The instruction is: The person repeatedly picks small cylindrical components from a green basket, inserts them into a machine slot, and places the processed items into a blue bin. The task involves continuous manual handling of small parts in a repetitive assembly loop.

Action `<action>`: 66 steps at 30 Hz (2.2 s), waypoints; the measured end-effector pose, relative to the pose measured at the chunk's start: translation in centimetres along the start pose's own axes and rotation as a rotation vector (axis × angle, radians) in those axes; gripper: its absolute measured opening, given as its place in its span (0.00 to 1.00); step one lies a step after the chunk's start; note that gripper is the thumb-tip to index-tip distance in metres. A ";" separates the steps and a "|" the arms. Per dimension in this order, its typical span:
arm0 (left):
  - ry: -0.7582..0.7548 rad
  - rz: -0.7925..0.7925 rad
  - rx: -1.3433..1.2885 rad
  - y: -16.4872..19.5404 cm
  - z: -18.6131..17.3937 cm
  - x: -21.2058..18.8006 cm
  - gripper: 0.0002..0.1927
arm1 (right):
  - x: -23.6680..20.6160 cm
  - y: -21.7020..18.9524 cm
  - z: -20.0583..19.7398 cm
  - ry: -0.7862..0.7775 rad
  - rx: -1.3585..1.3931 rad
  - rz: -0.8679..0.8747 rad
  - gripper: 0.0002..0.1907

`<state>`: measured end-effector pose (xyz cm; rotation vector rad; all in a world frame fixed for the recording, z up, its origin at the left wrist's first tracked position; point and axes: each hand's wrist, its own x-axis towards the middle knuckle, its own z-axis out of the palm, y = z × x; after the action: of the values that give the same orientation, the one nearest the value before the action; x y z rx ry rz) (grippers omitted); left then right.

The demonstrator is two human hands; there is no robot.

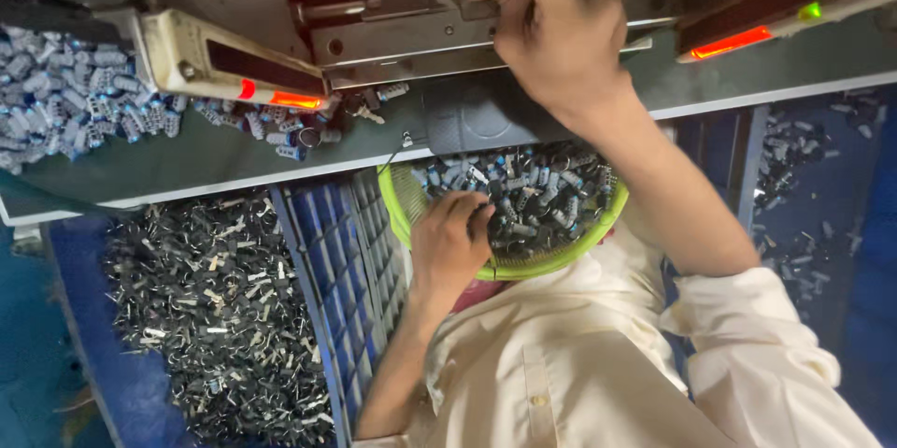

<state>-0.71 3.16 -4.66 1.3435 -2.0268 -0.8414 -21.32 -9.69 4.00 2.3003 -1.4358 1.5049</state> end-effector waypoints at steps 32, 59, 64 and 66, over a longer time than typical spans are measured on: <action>0.302 0.735 0.056 2.4 -2.1 0.7 0.14 | -22.7 -8.8 -2.7 0.044 0.928 0.972 0.16; 0.025 -0.257 -1.295 0.1 0.3 -6.4 0.25 | -0.8 1.4 -0.1 -0.006 0.132 0.047 0.15; -0.077 -0.240 -1.327 0.6 0.2 -5.3 0.24 | 0.8 1.0 -0.9 -0.098 0.257 0.029 0.16; -0.114 -0.254 -1.324 1.0 0.0 -5.1 0.22 | 0.6 0.1 -2.2 -0.153 0.099 0.011 0.15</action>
<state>0.50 8.22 -4.47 0.7205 -0.8741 -1.8979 -22.86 -9.13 5.59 2.5200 -1.4400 1.4641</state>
